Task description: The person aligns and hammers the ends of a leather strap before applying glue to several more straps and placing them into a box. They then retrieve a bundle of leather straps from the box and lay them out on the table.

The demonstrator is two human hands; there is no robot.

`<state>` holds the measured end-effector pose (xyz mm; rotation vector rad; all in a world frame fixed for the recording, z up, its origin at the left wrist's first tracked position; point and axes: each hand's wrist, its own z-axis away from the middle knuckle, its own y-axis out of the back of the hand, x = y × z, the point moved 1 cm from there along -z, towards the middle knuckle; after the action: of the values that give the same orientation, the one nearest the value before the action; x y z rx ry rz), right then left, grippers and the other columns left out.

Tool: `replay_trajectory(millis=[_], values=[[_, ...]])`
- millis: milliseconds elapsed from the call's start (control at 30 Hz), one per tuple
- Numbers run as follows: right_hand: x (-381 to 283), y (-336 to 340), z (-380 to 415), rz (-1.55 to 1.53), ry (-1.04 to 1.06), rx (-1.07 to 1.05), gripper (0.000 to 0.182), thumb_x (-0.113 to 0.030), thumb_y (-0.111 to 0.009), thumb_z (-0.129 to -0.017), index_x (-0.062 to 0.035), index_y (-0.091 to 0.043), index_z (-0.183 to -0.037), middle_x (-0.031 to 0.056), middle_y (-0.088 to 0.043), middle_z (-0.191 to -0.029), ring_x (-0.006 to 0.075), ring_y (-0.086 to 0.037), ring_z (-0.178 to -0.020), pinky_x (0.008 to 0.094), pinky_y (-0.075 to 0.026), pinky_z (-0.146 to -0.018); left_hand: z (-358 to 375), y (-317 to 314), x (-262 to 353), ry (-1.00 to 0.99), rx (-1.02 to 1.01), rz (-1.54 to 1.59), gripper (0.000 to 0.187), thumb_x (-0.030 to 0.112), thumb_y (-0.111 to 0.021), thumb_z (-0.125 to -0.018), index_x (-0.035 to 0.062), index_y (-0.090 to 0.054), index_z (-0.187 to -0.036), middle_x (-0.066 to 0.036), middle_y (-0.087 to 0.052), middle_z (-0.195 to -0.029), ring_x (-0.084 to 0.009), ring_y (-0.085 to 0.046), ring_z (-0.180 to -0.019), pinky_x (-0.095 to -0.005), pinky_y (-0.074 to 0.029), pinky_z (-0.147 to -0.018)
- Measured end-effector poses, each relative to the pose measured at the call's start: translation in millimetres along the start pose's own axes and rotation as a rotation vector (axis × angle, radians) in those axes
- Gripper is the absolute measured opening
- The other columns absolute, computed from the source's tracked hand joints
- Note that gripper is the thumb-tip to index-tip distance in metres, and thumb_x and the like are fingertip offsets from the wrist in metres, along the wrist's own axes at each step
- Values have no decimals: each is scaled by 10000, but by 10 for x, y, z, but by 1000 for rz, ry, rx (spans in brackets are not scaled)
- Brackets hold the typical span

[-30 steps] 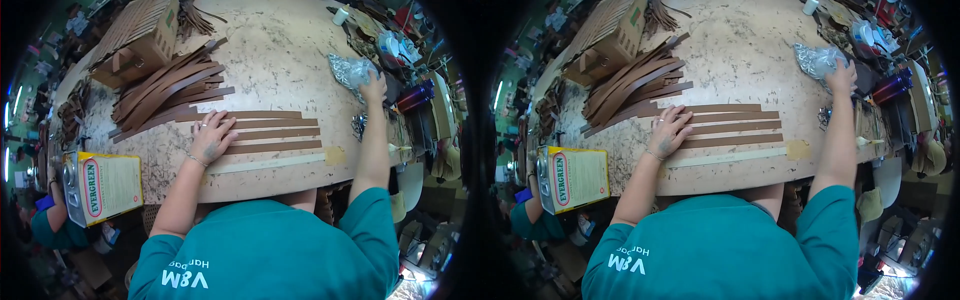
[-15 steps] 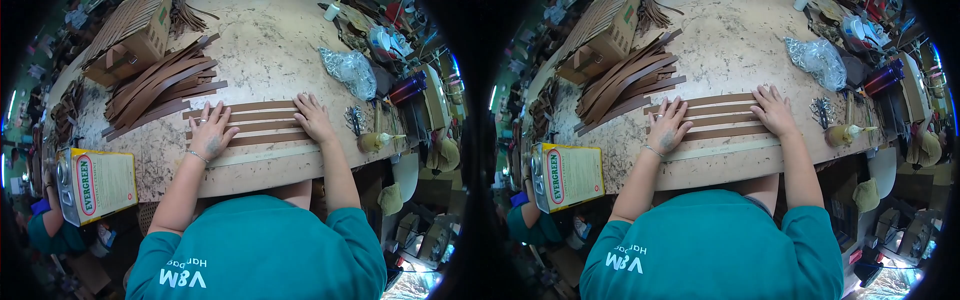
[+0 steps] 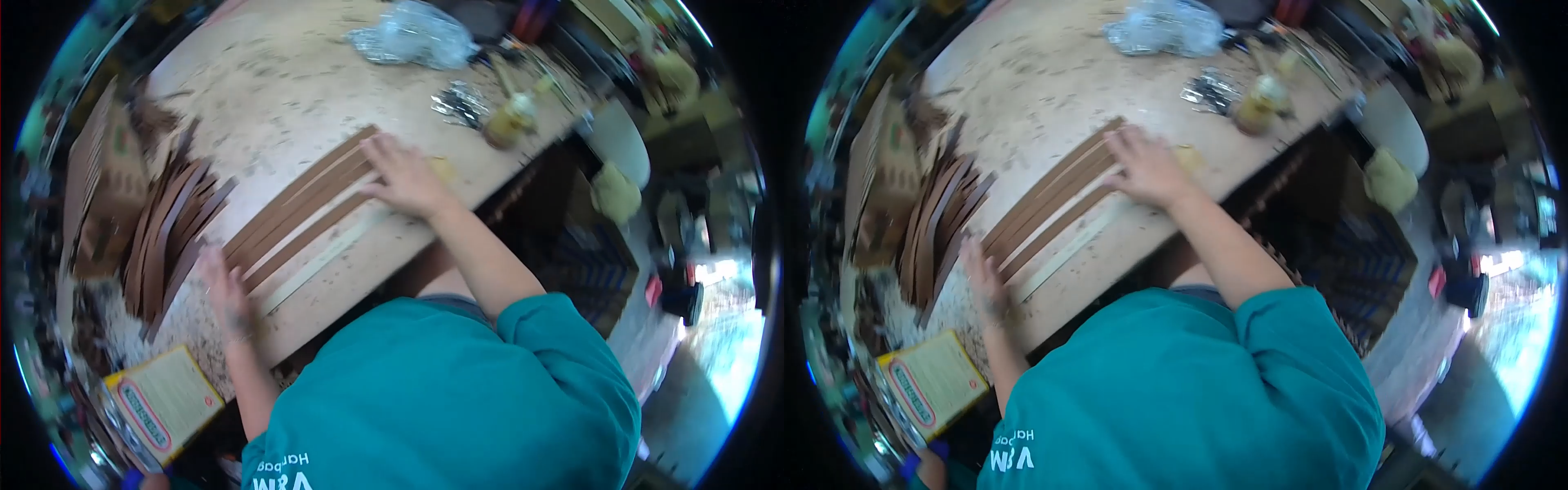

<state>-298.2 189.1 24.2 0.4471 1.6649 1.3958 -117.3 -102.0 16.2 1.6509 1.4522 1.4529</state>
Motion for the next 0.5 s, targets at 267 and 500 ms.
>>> replay_trajectory(millis=[267, 500], values=[[87, -162, 1104, -298, 255, 577, 497, -295, -619, -732, -88, -455, -1153, 142, -433, -1177, 305, -418, -1093, 440, -359, -883, 156, -105, -311, 187, 176, 614, 519, 339, -248, -929, -62, -382, -1228, -173, -349, -1295, -259, -305, -1223, -362, -223, -1015], [1116, -818, 3787, -3, -875, 554, 217, -174, -614, -736, -50, -545, -900, 129, -539, -885, 303, -492, -889, 390, -401, -781, 155, -120, -393, 239, 155, 629, 487, 318, -251, -924, -51, -446, -1175, -154, -450, -1201, -252, -403, -1132, -356, -291, -972]])
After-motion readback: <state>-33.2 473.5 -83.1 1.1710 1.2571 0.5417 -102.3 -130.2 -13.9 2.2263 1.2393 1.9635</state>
